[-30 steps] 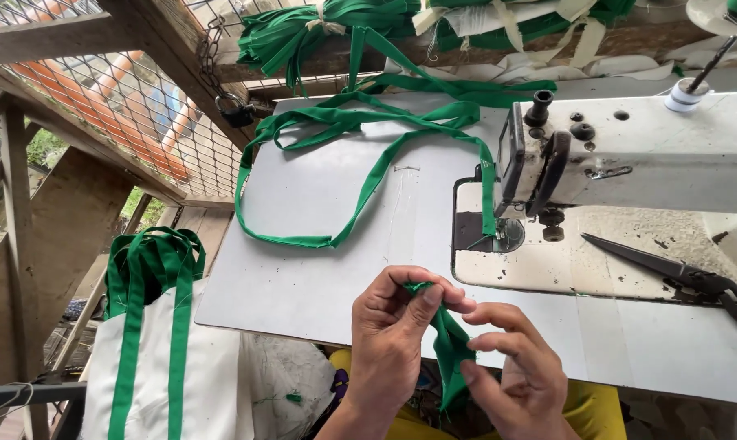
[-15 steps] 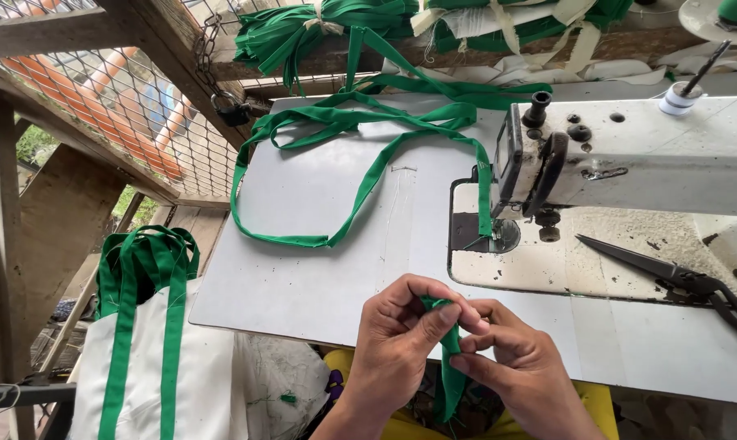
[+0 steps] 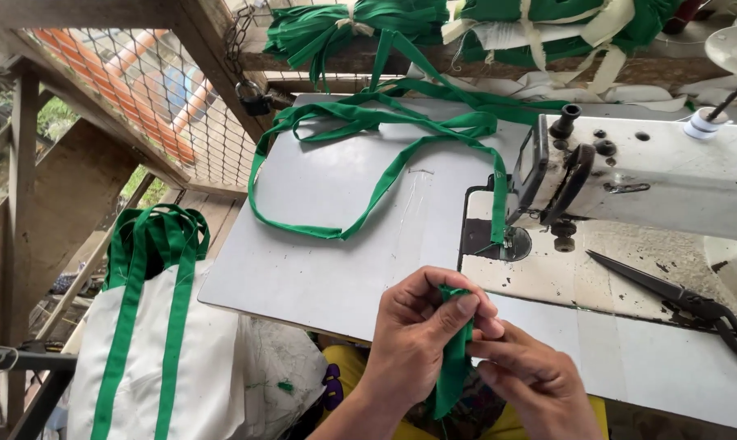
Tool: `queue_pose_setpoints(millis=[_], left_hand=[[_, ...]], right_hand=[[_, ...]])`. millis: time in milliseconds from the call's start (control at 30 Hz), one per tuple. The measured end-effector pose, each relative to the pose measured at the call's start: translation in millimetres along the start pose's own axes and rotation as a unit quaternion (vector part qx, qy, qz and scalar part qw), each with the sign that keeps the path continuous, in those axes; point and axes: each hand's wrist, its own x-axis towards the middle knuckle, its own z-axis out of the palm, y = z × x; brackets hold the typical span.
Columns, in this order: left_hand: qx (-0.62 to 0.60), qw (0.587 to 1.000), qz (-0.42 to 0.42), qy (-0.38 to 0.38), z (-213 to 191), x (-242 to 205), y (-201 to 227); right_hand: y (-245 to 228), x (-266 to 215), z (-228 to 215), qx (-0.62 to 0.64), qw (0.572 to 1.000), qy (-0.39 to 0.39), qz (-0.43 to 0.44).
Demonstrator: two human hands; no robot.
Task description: Sewing green fabric straps by folding the edges and guiding them through an industrial sewing machine.
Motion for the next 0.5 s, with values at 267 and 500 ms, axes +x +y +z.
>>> queue_pose_setpoints(millis=[267, 500], left_hand=[[-0.037, 0.999, 0.004, -0.036, 4.0, -2.2, 5.6], [-0.034, 0.999, 0.029, -0.002, 8.9, 1.2, 6.3]], right_hand=[[8.4, 0.5, -7.9, 0.06, 0.994, 0.073, 0.055], [-2.6, 9.1, 19.9, -0.133, 0.964, 0.11, -0.202]])
